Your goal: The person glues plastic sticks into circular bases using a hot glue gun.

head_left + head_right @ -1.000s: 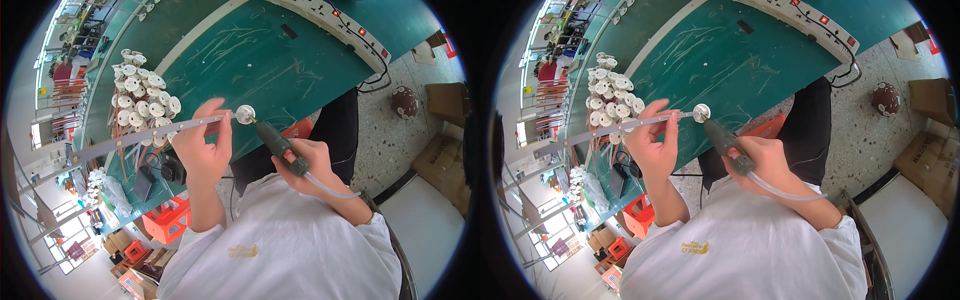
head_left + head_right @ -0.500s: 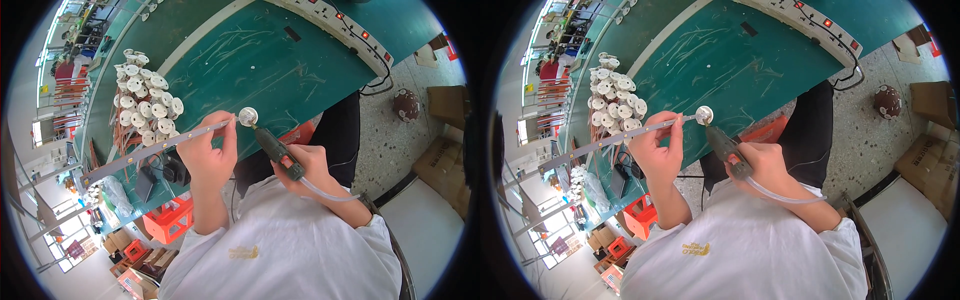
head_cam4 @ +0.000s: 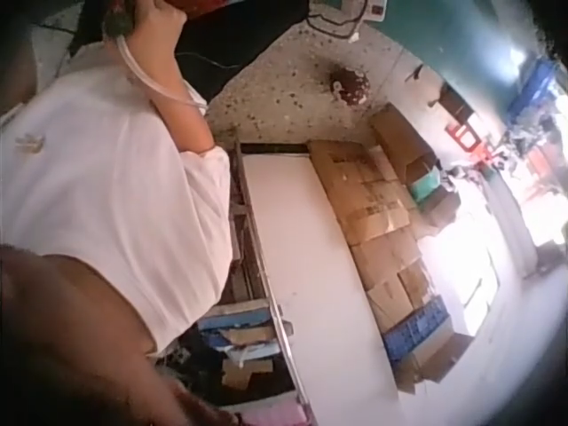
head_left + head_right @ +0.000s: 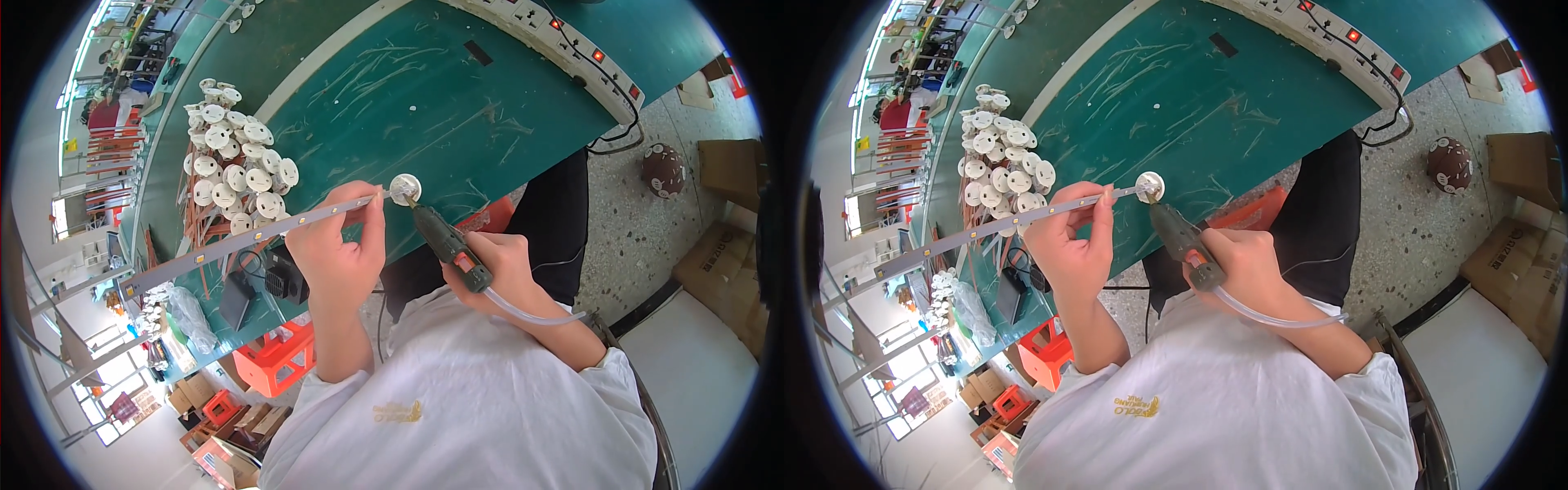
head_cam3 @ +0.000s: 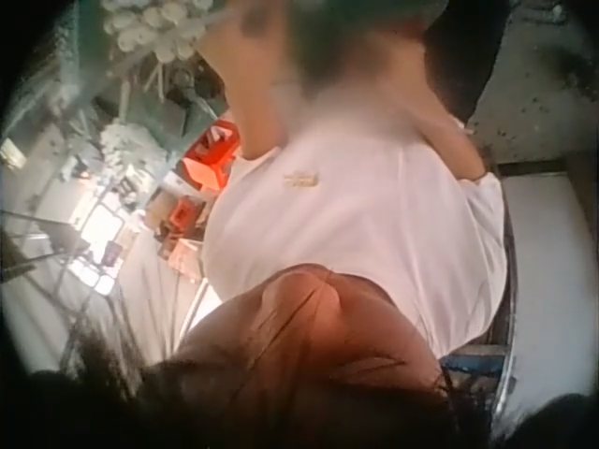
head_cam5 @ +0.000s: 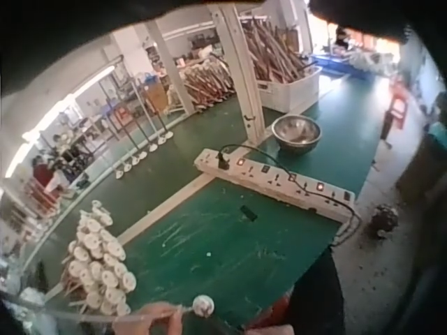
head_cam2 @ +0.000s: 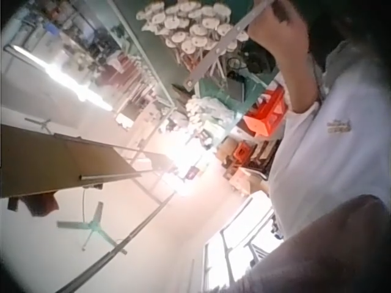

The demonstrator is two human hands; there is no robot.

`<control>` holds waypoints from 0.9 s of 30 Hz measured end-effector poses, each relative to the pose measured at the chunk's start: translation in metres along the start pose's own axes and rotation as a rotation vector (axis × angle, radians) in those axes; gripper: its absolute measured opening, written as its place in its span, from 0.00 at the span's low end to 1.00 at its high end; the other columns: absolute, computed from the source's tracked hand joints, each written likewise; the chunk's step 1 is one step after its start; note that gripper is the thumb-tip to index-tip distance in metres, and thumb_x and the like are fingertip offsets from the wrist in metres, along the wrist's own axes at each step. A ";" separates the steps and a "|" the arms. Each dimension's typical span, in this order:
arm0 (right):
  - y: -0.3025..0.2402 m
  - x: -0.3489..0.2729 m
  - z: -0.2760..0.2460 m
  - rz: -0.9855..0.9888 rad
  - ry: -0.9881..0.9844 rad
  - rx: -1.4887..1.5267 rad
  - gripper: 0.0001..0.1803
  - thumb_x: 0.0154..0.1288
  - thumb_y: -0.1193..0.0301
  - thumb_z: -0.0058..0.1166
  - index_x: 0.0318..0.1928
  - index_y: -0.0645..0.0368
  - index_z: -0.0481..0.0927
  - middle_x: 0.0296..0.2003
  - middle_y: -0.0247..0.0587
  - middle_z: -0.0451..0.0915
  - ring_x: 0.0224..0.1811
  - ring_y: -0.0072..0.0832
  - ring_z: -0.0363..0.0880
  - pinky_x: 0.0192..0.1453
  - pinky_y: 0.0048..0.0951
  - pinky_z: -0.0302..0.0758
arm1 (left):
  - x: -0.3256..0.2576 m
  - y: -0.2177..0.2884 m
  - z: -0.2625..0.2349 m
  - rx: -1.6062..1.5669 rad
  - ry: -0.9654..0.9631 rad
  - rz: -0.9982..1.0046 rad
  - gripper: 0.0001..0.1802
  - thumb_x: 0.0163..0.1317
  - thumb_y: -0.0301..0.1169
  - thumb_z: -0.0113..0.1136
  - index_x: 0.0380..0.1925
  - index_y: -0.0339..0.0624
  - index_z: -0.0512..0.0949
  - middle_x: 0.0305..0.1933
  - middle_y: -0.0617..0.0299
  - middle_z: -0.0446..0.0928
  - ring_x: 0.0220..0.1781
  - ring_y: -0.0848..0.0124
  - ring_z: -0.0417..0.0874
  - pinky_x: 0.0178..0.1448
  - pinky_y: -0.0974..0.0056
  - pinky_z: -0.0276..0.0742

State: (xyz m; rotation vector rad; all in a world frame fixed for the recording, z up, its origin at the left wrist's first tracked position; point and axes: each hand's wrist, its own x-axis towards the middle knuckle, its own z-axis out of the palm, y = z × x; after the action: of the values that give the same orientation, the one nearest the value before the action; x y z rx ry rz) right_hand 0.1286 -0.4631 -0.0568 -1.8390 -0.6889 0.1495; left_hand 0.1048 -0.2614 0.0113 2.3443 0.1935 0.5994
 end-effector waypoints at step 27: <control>0.002 0.000 0.003 0.002 0.011 -0.023 0.09 0.50 0.77 0.69 0.25 0.59 0.78 0.16 0.40 0.75 0.15 0.37 0.76 0.20 0.33 0.72 | -0.001 -0.004 0.000 -0.027 0.001 -0.006 0.04 0.59 0.20 0.68 0.33 0.36 0.82 0.32 0.62 0.87 0.27 0.69 0.90 0.33 0.71 0.81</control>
State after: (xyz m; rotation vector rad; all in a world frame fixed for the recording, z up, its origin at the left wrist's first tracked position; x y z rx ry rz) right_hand 0.1283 -0.4612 -0.0593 -1.8617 -0.6835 0.1326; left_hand 0.1042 -0.2593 0.0083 2.3171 0.1920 0.5961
